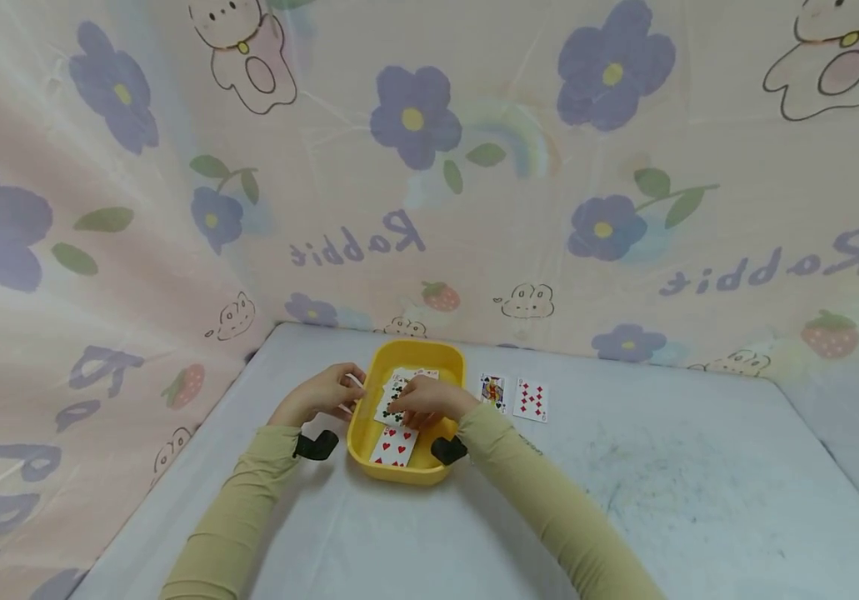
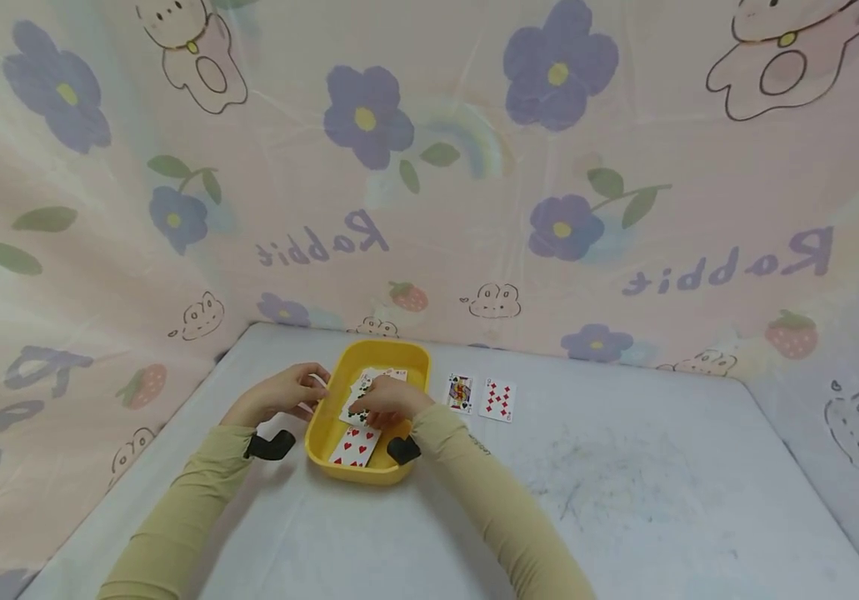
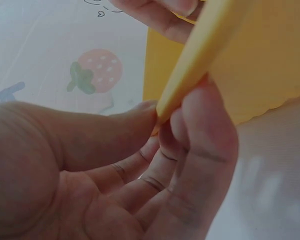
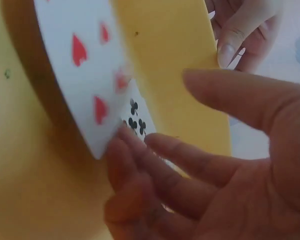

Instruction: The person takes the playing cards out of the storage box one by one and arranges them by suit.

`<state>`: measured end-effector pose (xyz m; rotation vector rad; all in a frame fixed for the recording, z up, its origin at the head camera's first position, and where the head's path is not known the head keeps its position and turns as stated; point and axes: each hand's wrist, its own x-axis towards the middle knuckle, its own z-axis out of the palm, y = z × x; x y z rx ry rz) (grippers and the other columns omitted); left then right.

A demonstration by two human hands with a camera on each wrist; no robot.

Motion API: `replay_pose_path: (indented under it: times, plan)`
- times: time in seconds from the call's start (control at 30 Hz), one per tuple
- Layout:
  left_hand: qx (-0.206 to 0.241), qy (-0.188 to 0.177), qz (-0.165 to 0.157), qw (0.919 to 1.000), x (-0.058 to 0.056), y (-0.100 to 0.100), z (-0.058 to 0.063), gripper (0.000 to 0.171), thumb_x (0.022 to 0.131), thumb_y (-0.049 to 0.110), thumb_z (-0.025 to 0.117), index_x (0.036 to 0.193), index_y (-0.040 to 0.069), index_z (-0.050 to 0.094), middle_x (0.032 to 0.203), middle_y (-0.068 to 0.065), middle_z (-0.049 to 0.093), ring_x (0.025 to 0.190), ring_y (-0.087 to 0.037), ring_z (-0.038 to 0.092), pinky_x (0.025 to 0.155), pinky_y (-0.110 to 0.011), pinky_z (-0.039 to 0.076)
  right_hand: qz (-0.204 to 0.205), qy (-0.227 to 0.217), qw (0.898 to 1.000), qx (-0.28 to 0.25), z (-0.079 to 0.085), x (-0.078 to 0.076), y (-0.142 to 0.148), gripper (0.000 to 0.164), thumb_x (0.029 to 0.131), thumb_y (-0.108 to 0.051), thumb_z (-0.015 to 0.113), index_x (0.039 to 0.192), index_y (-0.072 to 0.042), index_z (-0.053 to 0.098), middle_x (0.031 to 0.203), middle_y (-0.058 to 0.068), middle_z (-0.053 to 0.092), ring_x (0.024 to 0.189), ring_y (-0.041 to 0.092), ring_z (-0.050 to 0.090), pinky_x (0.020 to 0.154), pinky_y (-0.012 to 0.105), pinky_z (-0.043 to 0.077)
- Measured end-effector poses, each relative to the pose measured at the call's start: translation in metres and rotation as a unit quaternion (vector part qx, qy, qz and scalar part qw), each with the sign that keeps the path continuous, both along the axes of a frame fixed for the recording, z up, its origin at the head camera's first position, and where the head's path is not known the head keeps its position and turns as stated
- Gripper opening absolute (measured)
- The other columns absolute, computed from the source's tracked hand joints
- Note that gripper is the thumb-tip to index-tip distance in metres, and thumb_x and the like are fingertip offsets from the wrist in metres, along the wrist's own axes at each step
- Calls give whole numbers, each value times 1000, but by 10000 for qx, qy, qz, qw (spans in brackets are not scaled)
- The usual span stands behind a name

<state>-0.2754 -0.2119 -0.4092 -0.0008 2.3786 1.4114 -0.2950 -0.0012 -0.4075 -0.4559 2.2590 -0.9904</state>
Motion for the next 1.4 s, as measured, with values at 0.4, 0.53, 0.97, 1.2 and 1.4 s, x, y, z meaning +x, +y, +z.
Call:
replay_pose_path:
  times: [0.4, 0.53, 0.97, 1.2, 1.4]
  plan:
    - [-14, 67, -123, 9999, -1, -1, 0, 22, 97, 5, 53, 118, -2, 47, 92, -15, 59, 74, -21, 59, 64, -37, 58, 447, 775, 9960, -8, 16, 0, 12, 19, 83, 1, 69, 101, -4, 68, 78, 3, 60, 60, 13, 47, 51, 20, 38]
    - [-13, 66, -138, 9999, 2, -3, 1, 24, 97, 5, 53, 119, -3, 47, 92, -16, 59, 73, -21, 60, 63, -36, 58, 509, 1072, 9918, -464, 30, 1, 31, 32, 85, 2, 65, 115, -6, 65, 88, 6, 59, 66, 15, 52, 56, 22, 46]
    - [83, 17, -75, 9999, 0, 0, -1, 25, 97, 6, 53, 120, -2, 47, 96, -17, 59, 74, -21, 60, 63, -35, 58, -1452, 1319, 9605, -1975, 33, 17, 140, 22, 93, -13, 62, 110, 1, 60, 95, 14, 66, 84, 29, 60, 73, 32, 53]
    - [54, -22, -97, 9999, 4, -2, 2, 26, 98, 6, 53, 122, -3, 46, 100, -20, 58, 75, -21, 60, 64, -35, 58, -2632, 803, 9157, -2929, 0, 16, 213, 31, 93, -10, 63, 114, 8, 51, 97, 11, 67, 86, 16, 64, 83, 32, 54]
    - [57, -42, -79, 9999, 2, 1, 2, 26, 98, 6, 53, 122, -2, 45, 100, -20, 58, 75, -21, 60, 64, -35, 58, -3143, 752, 8955, -3061, -9, 23, 259, 38, 95, -13, 60, 120, 11, 43, 103, 11, 58, 94, 16, 65, 93, 35, 49]
